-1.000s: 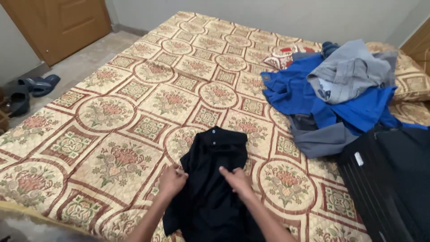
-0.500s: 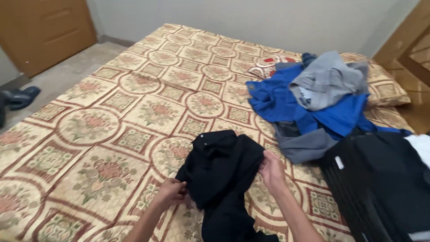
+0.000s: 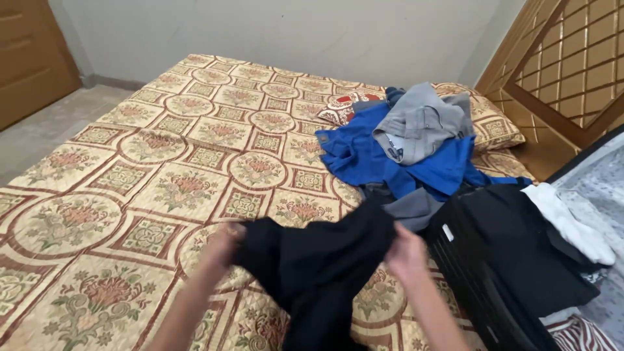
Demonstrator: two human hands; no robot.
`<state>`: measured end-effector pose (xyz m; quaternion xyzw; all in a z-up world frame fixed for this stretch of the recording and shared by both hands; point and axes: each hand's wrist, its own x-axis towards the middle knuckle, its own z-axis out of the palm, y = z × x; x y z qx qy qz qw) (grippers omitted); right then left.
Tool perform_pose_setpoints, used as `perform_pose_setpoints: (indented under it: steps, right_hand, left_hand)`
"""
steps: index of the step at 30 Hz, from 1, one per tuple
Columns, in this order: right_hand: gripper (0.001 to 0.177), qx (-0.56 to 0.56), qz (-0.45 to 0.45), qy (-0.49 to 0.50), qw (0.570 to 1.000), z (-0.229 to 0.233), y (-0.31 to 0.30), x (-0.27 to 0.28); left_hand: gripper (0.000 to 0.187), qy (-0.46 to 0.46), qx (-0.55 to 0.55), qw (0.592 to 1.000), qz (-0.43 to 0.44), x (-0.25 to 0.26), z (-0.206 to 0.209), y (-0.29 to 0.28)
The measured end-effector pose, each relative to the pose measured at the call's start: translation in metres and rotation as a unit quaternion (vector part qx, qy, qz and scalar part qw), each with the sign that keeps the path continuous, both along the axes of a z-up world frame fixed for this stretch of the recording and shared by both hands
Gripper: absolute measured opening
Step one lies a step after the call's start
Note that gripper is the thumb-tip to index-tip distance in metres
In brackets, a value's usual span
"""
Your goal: Fold shirts and other clothing items and place them into a suitcase.
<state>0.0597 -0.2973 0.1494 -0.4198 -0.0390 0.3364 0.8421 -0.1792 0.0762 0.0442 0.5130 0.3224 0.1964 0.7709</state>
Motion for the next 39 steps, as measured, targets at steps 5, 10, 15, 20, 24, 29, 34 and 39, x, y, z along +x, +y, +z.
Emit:
perform_pose_setpoints:
  steps: [5,10,15,20,24,29,34,39]
  right_hand:
    - [0.038,-0.128,-0.043,-0.016,0.991,-0.024,-0.059,0.047]
    - [0.026,-0.283,-0.037,-0.025,0.958,-0.123,-0.071,0.064]
    - [0.017,-0.351,0.162,-0.05,0.921,-0.119,-0.048,-0.005]
    - [0.026,-0.324,0.133,-0.032,0.936,-0.115,-0.029,-0.044]
    - [0.034,-0.305,0.126,-0.07,0.941,-0.143,-0.046,-0.046]
    - [0.033,-0.393,0.328,-0.234,0.827,-0.153,-0.088,-0.039]
    - [0.042,-0.438,0.276,-0.322,0.793,-0.156,-0.09,-0.035]
    - [0.054,-0.46,0.285,-0.342,0.768,-0.088,-0.045,-0.08]
  left_hand:
    - [0.016,-0.148,0.05,0.981,0.115,-0.062,0.075,0.091]
    - [0.022,0.247,0.357,0.896,0.089,-0.092,0.103,0.03]
    - [0.03,0.207,0.587,0.781,-0.056,-0.078,0.062,-0.051]
    - [0.06,0.235,0.573,0.772,-0.142,-0.068,0.034,-0.122]
    - [0.054,0.269,0.547,0.775,-0.167,-0.064,-0.012,-0.133]
    - [0.047,0.24,0.322,0.776,-0.485,-0.079,0.025,-0.123]
    - [0.043,0.331,0.355,0.826,-0.287,-0.073,-0.027,-0.107]
    - [0.045,0.244,0.478,0.826,-0.173,-0.05,-0.081,-0.097]
